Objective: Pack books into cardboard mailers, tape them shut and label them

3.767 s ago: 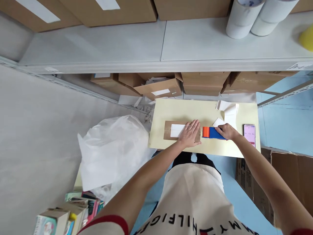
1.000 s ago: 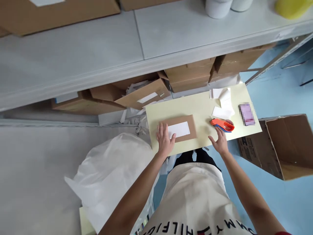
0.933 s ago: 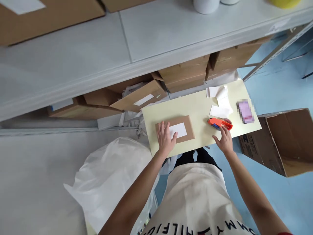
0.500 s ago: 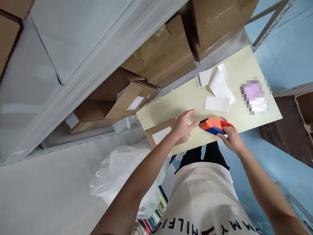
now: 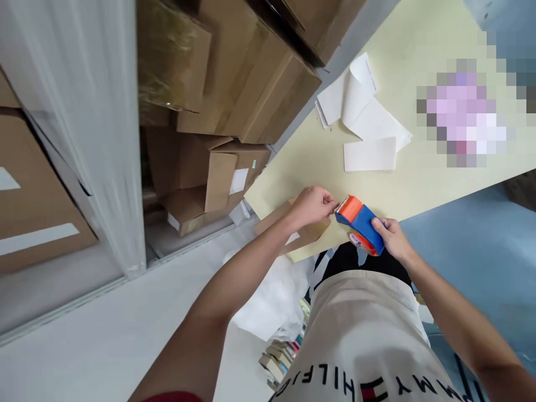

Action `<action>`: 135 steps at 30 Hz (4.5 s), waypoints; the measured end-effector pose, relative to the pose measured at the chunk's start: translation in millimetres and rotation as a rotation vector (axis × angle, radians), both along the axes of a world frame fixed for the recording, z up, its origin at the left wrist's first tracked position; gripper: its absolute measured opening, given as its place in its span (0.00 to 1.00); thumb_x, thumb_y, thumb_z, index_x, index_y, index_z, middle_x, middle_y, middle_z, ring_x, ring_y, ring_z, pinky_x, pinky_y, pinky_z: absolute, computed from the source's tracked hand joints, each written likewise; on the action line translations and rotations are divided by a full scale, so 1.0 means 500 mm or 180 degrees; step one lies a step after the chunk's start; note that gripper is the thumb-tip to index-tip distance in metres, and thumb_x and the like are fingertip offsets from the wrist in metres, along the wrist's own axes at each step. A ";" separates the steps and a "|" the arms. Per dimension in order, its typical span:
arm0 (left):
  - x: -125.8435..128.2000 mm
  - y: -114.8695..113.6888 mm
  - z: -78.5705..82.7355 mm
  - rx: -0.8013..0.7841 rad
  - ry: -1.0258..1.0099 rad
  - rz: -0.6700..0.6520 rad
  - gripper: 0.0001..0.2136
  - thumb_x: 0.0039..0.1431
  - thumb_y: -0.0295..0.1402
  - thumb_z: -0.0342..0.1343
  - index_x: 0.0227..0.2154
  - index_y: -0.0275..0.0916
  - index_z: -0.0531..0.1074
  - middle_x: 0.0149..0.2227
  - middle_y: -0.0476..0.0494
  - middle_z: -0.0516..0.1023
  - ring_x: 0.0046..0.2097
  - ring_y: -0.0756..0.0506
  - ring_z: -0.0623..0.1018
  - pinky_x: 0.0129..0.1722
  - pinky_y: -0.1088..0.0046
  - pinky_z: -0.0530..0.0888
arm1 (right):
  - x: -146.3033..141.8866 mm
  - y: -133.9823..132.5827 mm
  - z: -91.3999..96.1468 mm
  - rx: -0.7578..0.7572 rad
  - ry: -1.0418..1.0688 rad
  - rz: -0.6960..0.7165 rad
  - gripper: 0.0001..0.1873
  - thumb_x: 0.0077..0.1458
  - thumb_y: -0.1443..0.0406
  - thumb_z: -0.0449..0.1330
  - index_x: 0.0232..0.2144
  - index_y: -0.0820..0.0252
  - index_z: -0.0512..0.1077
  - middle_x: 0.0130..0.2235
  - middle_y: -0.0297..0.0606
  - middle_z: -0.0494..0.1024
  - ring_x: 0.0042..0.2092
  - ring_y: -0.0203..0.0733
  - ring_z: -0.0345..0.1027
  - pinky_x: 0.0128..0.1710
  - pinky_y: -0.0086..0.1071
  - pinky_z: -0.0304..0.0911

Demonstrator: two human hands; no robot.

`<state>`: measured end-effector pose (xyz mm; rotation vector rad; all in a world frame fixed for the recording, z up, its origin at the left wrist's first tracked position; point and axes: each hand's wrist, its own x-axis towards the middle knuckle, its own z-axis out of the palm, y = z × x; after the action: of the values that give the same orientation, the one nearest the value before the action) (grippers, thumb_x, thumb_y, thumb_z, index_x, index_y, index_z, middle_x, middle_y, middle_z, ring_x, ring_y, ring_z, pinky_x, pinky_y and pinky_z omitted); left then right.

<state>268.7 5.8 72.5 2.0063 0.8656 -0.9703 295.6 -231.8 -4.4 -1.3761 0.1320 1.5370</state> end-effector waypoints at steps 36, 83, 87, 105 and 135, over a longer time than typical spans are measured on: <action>-0.217 0.130 -0.031 -0.0440 -0.0100 -0.2207 0.32 0.44 0.53 0.64 0.53 0.46 0.73 0.58 0.40 0.73 0.63 0.31 0.66 0.65 0.52 0.54 | -0.243 0.017 -0.057 -0.0459 0.1834 -0.0164 0.33 0.42 0.36 0.60 0.21 0.61 0.75 0.22 0.38 0.77 0.24 0.39 0.68 0.26 0.33 0.62; -0.334 0.106 -0.090 0.2692 -0.0562 0.1893 0.38 0.62 0.53 0.42 0.70 0.45 0.35 0.63 0.28 0.62 0.64 0.25 0.58 0.55 0.40 0.59 | -0.017 0.172 -0.026 0.0418 -0.1147 0.1467 0.55 0.37 0.72 0.56 0.69 0.54 0.44 0.53 0.39 0.75 0.50 0.48 0.69 0.48 0.42 0.68; -0.330 0.062 -0.067 0.2378 -0.0932 0.0732 0.42 0.56 0.58 0.49 0.69 0.44 0.47 0.71 0.32 0.46 0.69 0.26 0.46 0.62 0.41 0.49 | 0.057 0.286 -0.010 0.0667 -0.0880 0.1781 0.49 0.38 0.70 0.57 0.66 0.51 0.54 0.52 0.37 0.76 0.48 0.48 0.70 0.47 0.42 0.68; -0.278 0.051 -0.052 0.2141 -0.1157 0.0414 0.41 0.56 0.57 0.51 0.68 0.49 0.46 0.70 0.38 0.49 0.69 0.29 0.47 0.64 0.42 0.41 | -0.183 0.036 -0.058 0.0242 -0.1124 0.1513 0.54 0.39 0.72 0.56 0.69 0.52 0.42 0.50 0.38 0.77 0.41 0.42 0.72 0.49 0.41 0.68; -0.319 0.103 -0.054 0.2246 -0.1245 0.0729 0.37 0.57 0.56 0.50 0.67 0.51 0.51 0.62 0.38 0.63 0.64 0.30 0.57 0.64 0.47 0.44 | -0.139 0.003 -0.039 0.0133 -0.1347 0.2248 0.54 0.39 0.72 0.56 0.69 0.50 0.45 0.43 0.36 0.79 0.37 0.43 0.72 0.41 0.40 0.69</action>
<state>109.1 57.3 45.5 2.4755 1.2883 -0.1148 226.1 -230.1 -24.1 -1.7866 -0.7111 1.7345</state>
